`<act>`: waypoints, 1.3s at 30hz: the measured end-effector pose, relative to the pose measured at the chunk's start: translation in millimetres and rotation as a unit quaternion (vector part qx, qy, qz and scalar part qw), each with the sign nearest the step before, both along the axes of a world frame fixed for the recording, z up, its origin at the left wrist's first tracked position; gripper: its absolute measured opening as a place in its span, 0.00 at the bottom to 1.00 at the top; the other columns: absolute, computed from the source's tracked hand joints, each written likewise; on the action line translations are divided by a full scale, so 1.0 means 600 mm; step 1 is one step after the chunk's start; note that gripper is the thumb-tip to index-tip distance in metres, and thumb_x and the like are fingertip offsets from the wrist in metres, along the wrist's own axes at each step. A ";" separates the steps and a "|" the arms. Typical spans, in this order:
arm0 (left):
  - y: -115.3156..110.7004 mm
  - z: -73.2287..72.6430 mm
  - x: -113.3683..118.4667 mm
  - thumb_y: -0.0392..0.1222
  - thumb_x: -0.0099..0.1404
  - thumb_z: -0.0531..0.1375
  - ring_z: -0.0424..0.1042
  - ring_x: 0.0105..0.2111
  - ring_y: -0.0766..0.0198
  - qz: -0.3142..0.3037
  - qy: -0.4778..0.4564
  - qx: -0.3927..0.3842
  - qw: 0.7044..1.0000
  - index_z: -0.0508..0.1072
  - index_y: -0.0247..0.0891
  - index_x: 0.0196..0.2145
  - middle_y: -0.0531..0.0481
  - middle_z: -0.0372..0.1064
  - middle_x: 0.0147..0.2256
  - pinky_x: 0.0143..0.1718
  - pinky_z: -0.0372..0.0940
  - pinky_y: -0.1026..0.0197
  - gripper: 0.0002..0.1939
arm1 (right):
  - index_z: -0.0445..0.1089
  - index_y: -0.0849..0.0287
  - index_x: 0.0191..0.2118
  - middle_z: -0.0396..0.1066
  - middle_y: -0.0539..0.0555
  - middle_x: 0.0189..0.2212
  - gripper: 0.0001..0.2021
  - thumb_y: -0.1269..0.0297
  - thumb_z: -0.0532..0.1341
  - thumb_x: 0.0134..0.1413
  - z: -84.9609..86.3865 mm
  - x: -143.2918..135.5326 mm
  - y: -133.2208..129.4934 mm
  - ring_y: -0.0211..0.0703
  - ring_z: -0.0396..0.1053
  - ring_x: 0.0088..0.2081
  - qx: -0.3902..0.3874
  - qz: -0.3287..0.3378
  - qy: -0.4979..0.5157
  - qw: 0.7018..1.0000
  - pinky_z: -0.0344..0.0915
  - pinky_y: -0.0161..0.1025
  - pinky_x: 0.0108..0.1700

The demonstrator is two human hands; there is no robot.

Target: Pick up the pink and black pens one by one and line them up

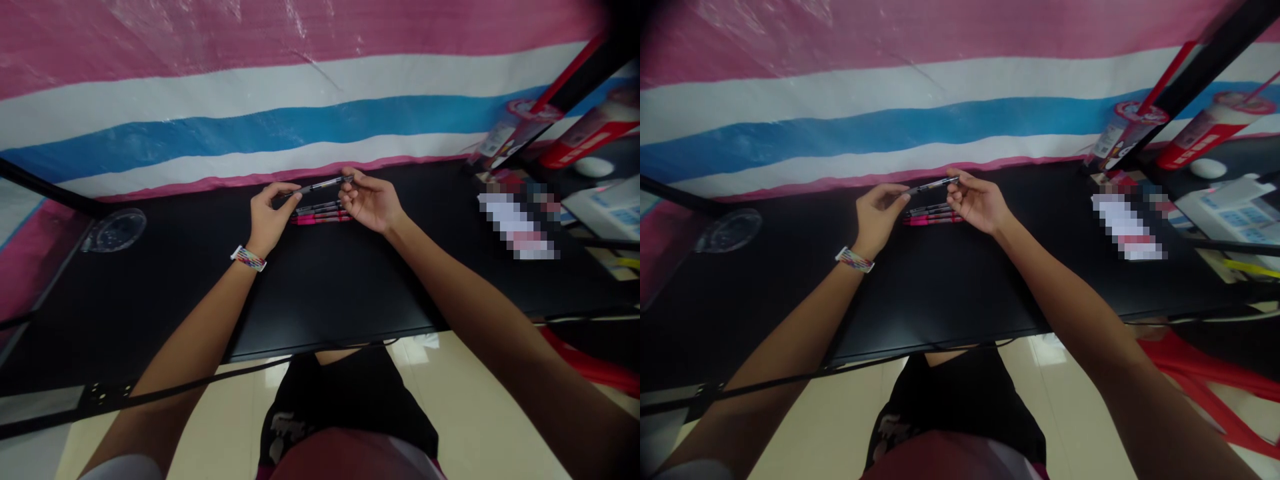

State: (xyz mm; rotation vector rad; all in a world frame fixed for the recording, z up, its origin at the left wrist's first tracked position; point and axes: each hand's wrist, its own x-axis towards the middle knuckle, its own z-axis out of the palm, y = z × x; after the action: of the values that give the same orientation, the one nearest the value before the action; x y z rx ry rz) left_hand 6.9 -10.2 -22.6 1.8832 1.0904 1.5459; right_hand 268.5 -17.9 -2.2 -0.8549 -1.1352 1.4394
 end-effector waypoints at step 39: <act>0.014 -0.026 -0.009 0.38 0.75 0.63 0.76 0.47 0.47 0.078 0.240 -0.052 0.966 0.86 0.48 0.45 0.46 0.83 0.45 0.58 0.67 0.39 0.10 | 0.84 0.55 0.42 0.81 0.58 0.41 0.11 0.69 0.62 0.63 -0.041 0.018 0.016 0.60 0.74 0.48 0.330 -0.125 -0.476 0.806 0.70 0.60 0.57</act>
State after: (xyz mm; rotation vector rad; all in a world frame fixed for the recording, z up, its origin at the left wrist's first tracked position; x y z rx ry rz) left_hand 1.8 -1.6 -38.5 2.2010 1.5258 1.1005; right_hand 279.2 -8.5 -27.1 -1.1655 -2.0028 0.2327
